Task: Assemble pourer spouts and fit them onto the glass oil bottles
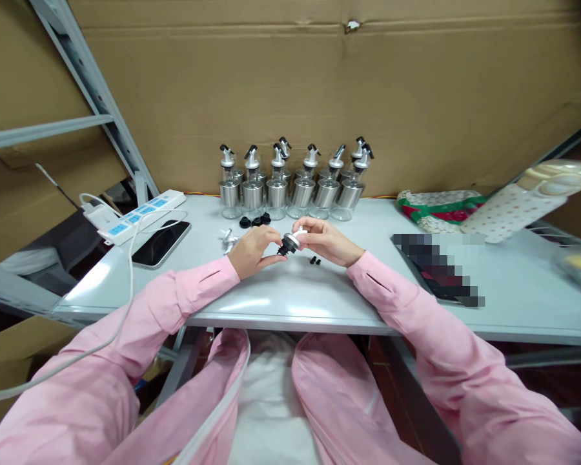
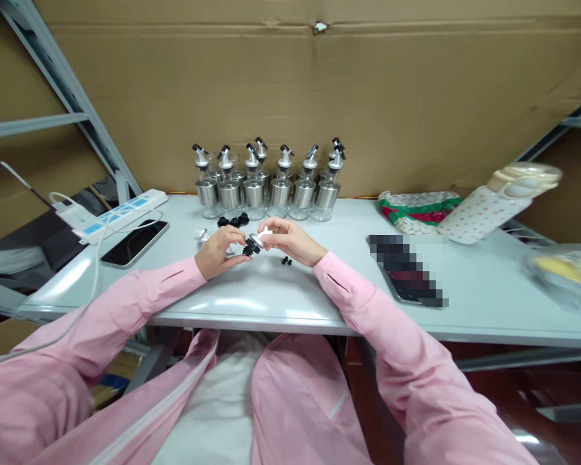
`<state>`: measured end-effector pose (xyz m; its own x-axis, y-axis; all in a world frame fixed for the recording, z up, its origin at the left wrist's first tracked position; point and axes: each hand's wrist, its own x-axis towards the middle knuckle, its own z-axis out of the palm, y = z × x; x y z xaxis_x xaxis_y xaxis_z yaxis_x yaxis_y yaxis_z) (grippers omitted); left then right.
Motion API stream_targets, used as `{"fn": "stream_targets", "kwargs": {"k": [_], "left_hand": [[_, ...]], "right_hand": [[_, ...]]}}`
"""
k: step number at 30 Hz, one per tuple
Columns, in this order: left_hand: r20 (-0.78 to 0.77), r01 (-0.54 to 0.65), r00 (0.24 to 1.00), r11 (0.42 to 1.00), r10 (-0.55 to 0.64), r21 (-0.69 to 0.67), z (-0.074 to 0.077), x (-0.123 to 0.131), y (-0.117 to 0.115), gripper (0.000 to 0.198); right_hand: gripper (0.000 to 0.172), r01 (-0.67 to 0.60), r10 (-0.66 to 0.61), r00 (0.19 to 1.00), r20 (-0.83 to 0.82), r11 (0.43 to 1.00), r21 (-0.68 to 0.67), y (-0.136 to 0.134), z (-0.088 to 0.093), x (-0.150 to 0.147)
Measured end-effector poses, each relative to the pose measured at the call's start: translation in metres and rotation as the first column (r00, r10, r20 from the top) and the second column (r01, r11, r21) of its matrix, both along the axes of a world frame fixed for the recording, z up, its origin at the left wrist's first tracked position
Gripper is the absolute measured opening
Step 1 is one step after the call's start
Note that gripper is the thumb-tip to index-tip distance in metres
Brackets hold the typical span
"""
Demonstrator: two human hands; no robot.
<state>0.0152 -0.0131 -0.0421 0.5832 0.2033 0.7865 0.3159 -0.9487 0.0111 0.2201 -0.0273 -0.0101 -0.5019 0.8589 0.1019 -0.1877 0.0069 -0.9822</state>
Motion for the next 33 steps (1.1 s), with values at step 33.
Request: {"fn": "stream_targets", "kwargs": {"k": [33], "left_hand": [[-0.224, 0.054, 0.973, 0.998, -0.062, -0.044, 0.0013, -0.0012, -0.0054, 0.042]], "right_hand": [[0.027, -0.086, 0.082, 0.989, 0.122, 0.996, 0.027, 0.0037, -0.0077, 0.0007]]}}
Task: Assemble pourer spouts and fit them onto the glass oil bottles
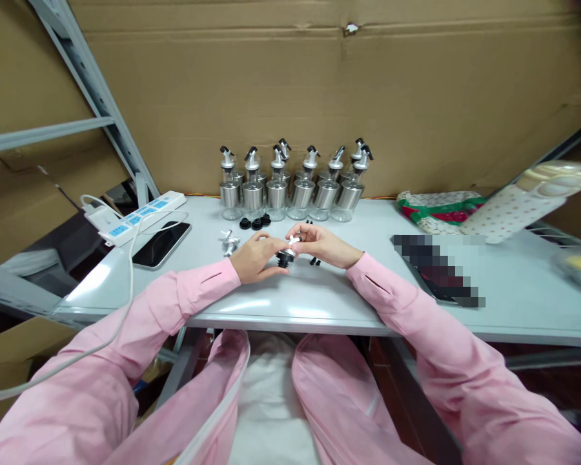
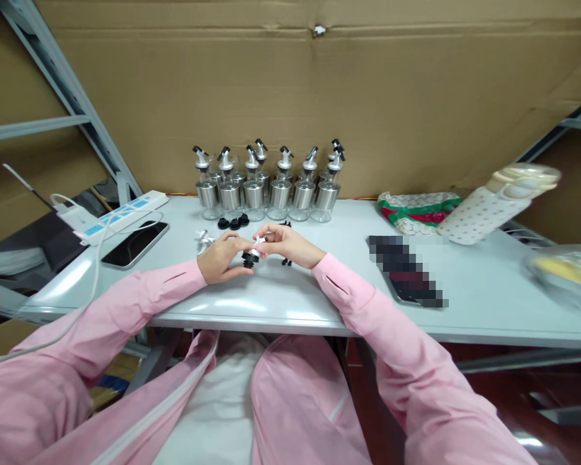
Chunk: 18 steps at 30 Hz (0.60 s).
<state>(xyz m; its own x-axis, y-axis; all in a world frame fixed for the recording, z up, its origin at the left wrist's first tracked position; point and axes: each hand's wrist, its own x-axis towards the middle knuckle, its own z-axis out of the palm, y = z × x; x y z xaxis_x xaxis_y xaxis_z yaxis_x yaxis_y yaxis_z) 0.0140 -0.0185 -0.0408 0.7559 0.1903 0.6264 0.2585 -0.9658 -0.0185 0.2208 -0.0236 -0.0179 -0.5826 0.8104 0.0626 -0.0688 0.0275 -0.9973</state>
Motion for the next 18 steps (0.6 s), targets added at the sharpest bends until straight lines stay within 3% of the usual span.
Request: {"fn": "stream_targets", "kwargs": {"k": [6, 12, 18], "left_hand": [[-0.04, -0.035, 0.999, 0.999, 0.034, -0.015, 0.0011, 0.0, -0.0008, 0.039], [0.032, -0.02, 0.999, 0.996, 0.017, 0.082, 0.0011, 0.0029, -0.0029, 0.034], [0.01, -0.069, 0.998, 0.994, 0.068, 0.089, -0.0004, 0.0032, -0.004, 0.033]], "right_hand": [[0.028, 0.009, -0.009, 1.0, -0.003, 1.0, -0.016, 0.0002, 0.0, -0.0012], [0.027, 0.001, -0.001, 1.0, -0.004, 1.0, -0.015, -0.0001, -0.0003, -0.0004], [0.027, -0.021, 0.021, 1.0, 0.005, 1.0, -0.003, 0.0008, -0.0023, 0.0004]]}}
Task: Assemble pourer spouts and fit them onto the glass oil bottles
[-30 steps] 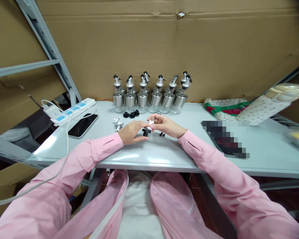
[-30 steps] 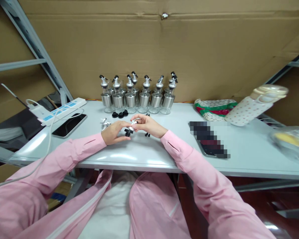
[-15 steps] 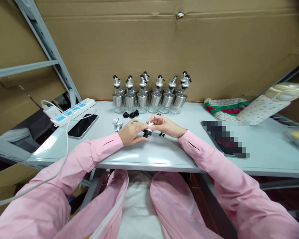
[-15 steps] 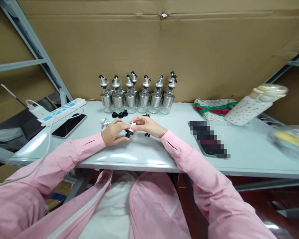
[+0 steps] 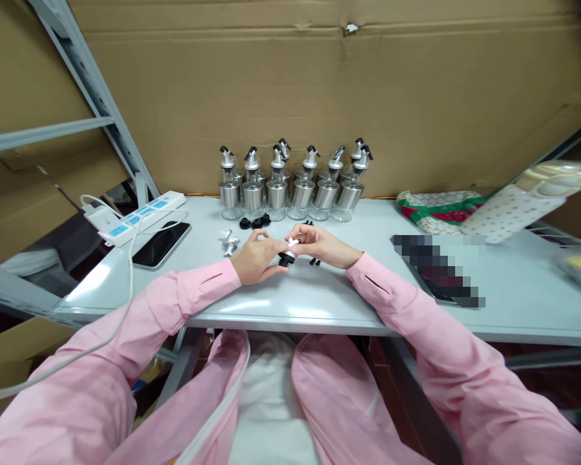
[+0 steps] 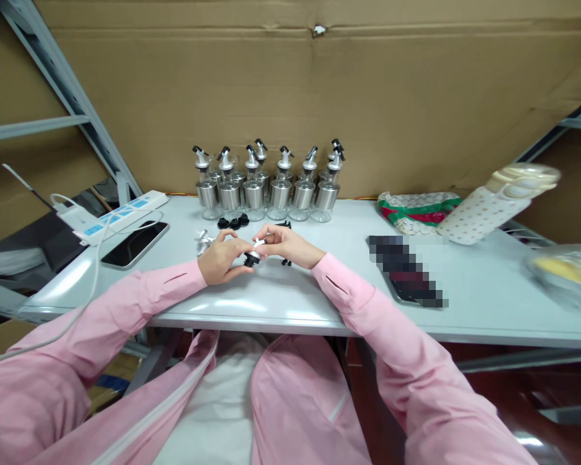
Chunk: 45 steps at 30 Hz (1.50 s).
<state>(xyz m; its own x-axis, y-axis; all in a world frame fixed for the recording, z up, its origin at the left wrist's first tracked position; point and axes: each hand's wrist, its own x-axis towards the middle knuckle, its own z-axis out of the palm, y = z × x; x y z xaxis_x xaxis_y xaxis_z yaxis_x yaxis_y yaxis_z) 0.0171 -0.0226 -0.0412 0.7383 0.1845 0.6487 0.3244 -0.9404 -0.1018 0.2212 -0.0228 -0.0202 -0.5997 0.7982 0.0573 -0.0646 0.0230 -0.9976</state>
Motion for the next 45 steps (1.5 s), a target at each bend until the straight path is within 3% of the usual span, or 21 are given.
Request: {"fn": "stream_targets", "kwargs": {"k": [7, 14, 20, 26, 30, 33, 37, 45], "left_hand": [[0.028, 0.003, 1.0, 1.0, -0.004, 0.027, 0.002, 0.001, -0.005, 0.026], [-0.023, -0.015, 1.0, 1.0, 0.014, -0.027, 0.005, 0.001, -0.009, 0.023], [-0.012, -0.023, 1.0, 0.999, 0.022, -0.043, 0.002, 0.001, -0.005, 0.027], [0.159, -0.039, 0.985, 0.981, 0.07, -0.191, -0.003, 0.001, -0.002, 0.031], [0.161, -0.031, 0.984, 0.962, 0.077, -0.272, 0.0, 0.001, -0.002, 0.03], [0.155, -0.036, 0.984, 0.946, 0.091, -0.324, 0.002, 0.002, -0.001, 0.031], [0.216, 0.029, 0.975, 0.928, 0.055, -0.371, -0.001, 0.004, 0.002, 0.034], [0.277, 0.135, 0.961, 0.887, -0.009, -0.441, 0.001, 0.005, -0.003, 0.031]], "right_hand": [[0.027, -0.044, 0.044, 0.999, 0.017, 0.999, 0.013, -0.002, 0.003, -0.001], [0.027, -0.062, 0.061, 0.998, 0.035, 0.998, 0.015, -0.001, 0.003, 0.001], [0.026, -0.051, 0.05, 0.998, -0.03, 0.999, -0.017, -0.002, 0.003, 0.0], [0.025, 0.013, -0.014, 1.0, 0.006, 0.998, 0.061, -0.002, 0.004, 0.0], [0.023, 0.11, -0.133, 0.987, 0.094, 0.97, 0.215, -0.002, 0.005, -0.001], [0.026, 0.07, -0.093, 0.99, 0.106, 0.976, 0.205, -0.005, 0.007, -0.001], [0.035, -0.039, 0.015, 0.986, 0.164, 0.988, 0.149, -0.008, 0.008, -0.004], [0.033, -0.009, -0.007, 0.994, 0.112, 0.99, 0.138, -0.008, 0.003, -0.008]]}}
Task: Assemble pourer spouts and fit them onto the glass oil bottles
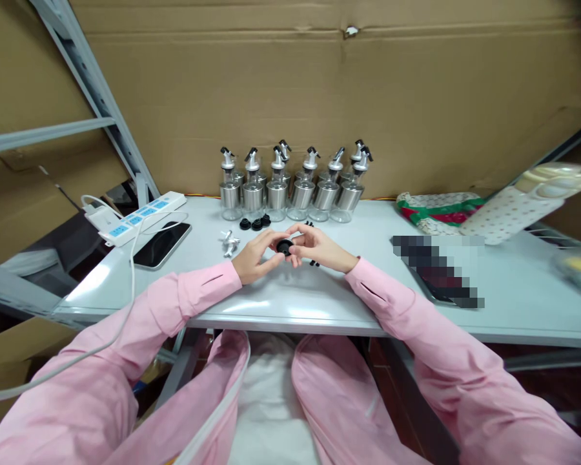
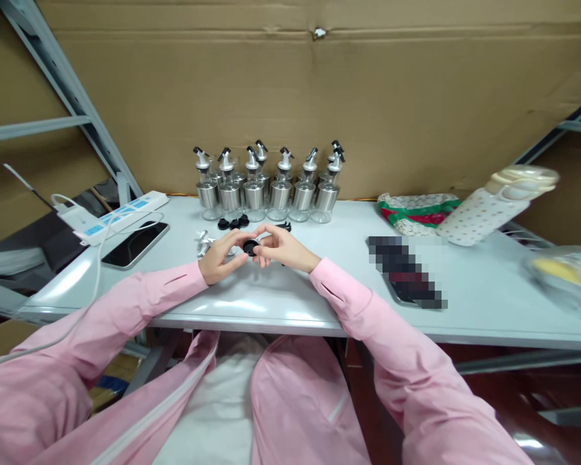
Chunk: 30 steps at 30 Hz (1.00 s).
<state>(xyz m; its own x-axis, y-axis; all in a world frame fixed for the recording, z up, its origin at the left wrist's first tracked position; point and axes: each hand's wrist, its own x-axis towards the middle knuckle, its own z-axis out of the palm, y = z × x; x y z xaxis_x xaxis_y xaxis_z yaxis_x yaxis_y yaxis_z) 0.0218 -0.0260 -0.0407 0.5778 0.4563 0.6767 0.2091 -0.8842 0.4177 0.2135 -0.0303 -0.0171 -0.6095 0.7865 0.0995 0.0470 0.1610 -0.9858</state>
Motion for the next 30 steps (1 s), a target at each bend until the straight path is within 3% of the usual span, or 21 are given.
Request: {"fn": "stream_targets", "kwargs": {"k": [13, 21, 30], "left_hand": [[-0.016, -0.025, 1.0, 0.976, 0.022, -0.218, -0.003, -0.0009, 0.0007, 0.029], [-0.039, -0.081, 0.996, 0.987, 0.076, -0.138, -0.0035, -0.001, 0.0037, 0.027], [-0.002, -0.209, 0.978, 0.977, 0.209, -0.044, -0.0037, -0.0017, 0.0094, 0.028]], "right_hand": [[0.031, -0.057, 0.057, 0.997, -0.047, 0.998, 0.004, 0.0014, -0.0072, -0.0002], [0.032, 0.0, 0.001, 1.0, -0.005, 0.991, 0.131, 0.0003, -0.0058, -0.0016], [0.037, 0.067, -0.064, 0.998, -0.022, 0.984, 0.163, 0.0009, -0.0009, 0.0001]]}}
